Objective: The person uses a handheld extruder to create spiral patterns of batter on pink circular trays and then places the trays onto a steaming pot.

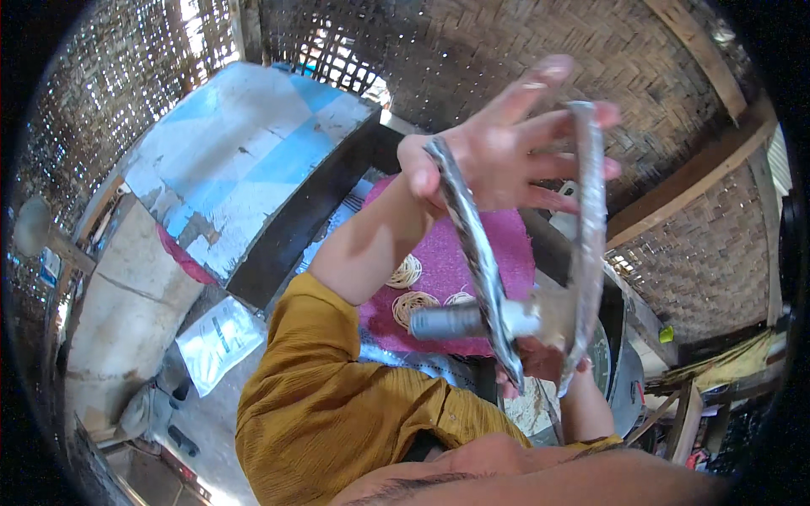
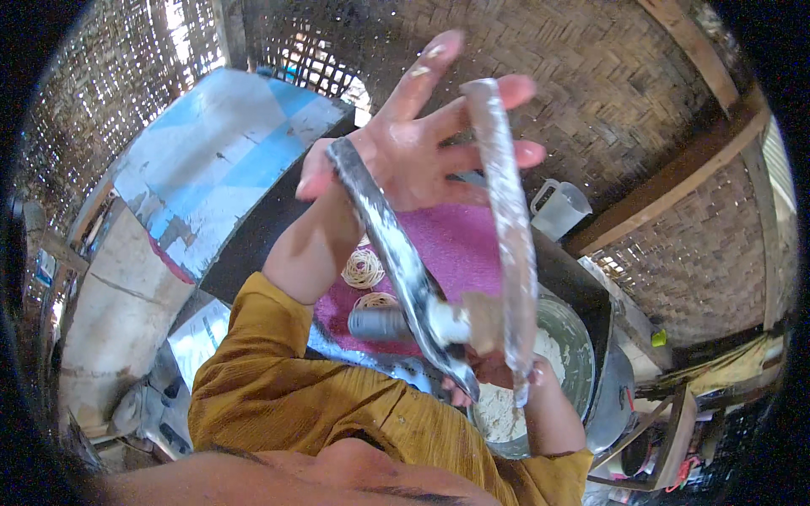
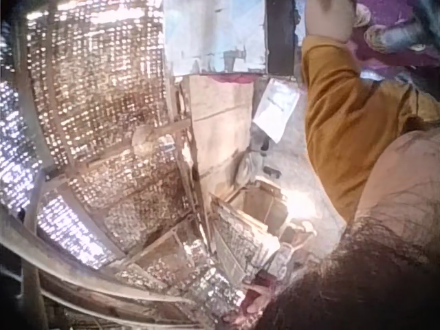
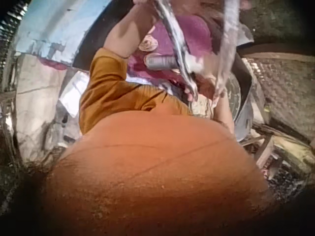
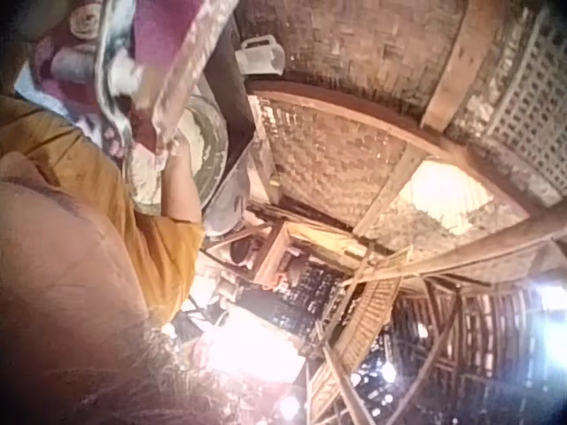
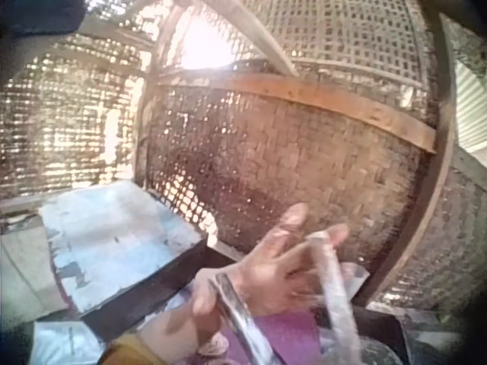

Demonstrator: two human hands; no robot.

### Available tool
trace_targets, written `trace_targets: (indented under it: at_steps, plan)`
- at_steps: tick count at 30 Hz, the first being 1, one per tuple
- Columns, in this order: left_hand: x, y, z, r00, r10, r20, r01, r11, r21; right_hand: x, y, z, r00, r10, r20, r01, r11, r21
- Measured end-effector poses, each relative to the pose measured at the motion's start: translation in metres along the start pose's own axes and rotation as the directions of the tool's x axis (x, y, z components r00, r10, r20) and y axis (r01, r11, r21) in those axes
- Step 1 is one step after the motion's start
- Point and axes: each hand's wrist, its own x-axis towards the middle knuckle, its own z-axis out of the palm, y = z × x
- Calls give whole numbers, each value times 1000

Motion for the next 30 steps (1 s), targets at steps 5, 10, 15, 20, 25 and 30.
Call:
trace_targets:
  at_steps: [5, 10, 15, 20, 25, 30]
  plan:
    - [-9, 2, -21, 978, 12, -210, 15, 992, 128, -13, -18, -21, 999, 42, 18, -43, 999, 25]
    - [-80, -22, -100, 813, 51, -580, -48, 999, 20, 4, -29, -29, 959, 96, -265, -74, 993, 91]
    - [-117, -18, -140, 730, -52, -682, -144, 963, -227, 20, -25, -39, 876, 85, -476, -107, 994, -21]
    - [-125, -18, -127, 751, -16, -660, -179, 957, -227, 22, -24, -33, 868, 126, -480, -180, 981, -69]
    - [-113, -27, -111, 727, 22, -686, -150, 980, -128, -1, -43, -23, 774, 55, -630, -301, 908, -292]
    - [-91, 7, -105, 792, 93, -603, -169, 983, -70, 14, -62, -14, 815, 36, -578, -311, 869, -384]
